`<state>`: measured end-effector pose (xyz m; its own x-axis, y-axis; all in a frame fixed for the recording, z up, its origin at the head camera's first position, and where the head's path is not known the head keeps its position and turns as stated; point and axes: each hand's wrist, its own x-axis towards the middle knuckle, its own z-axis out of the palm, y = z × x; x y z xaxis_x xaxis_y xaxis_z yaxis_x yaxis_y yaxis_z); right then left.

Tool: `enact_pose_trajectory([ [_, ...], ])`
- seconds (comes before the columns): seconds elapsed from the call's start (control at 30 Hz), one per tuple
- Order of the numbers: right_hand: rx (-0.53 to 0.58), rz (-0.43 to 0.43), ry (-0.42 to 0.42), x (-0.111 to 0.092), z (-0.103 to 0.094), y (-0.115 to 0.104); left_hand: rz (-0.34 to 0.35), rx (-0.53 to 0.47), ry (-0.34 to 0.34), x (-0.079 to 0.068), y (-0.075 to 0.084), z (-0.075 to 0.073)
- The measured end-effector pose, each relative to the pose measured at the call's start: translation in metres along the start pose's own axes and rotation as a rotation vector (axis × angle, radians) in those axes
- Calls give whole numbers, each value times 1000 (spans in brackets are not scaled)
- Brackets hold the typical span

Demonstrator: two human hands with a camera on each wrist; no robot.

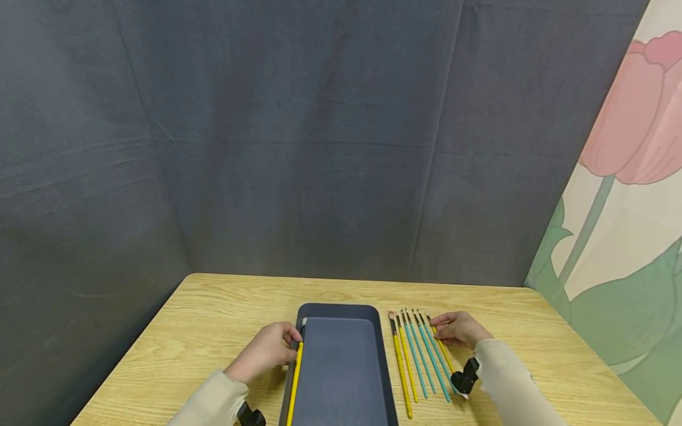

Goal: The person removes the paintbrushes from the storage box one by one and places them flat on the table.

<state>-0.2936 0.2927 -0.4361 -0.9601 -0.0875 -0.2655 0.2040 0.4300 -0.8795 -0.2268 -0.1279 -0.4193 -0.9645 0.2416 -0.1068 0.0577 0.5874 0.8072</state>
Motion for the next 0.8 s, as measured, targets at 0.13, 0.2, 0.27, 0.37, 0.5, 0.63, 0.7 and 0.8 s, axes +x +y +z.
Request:
enact_pose_trajectory([
  [0.13, 3, 4, 2, 0, 0, 0, 3, 1, -2, 0, 0, 0],
  [0.2, 0, 0, -1, 0, 0, 1, 3, 1, -2, 0, 0, 0],
  [0.27, 3, 0, -3, 1, -1, 1, 2, 1, -1, 0, 0, 0],
  [0.37, 9, -6, -17, 1, -3, 3, 4, 0, -1, 0, 0, 1],
  [0.5, 36, -8, -48, -2, -7, 2, 10, -3, -1, 0, -1, 1],
  [0.63, 76, -19, -81, -5, -11, -5, 9, -3, -5, 1, -2, 0],
  [0.7, 94, -23, -87, -5, -11, -11, 13, 2, -3, 1, -2, 0],
  [0.8, 108, -35, -102, -5, -8, -21, 12, 5, 0, 2, -2, 0],
])
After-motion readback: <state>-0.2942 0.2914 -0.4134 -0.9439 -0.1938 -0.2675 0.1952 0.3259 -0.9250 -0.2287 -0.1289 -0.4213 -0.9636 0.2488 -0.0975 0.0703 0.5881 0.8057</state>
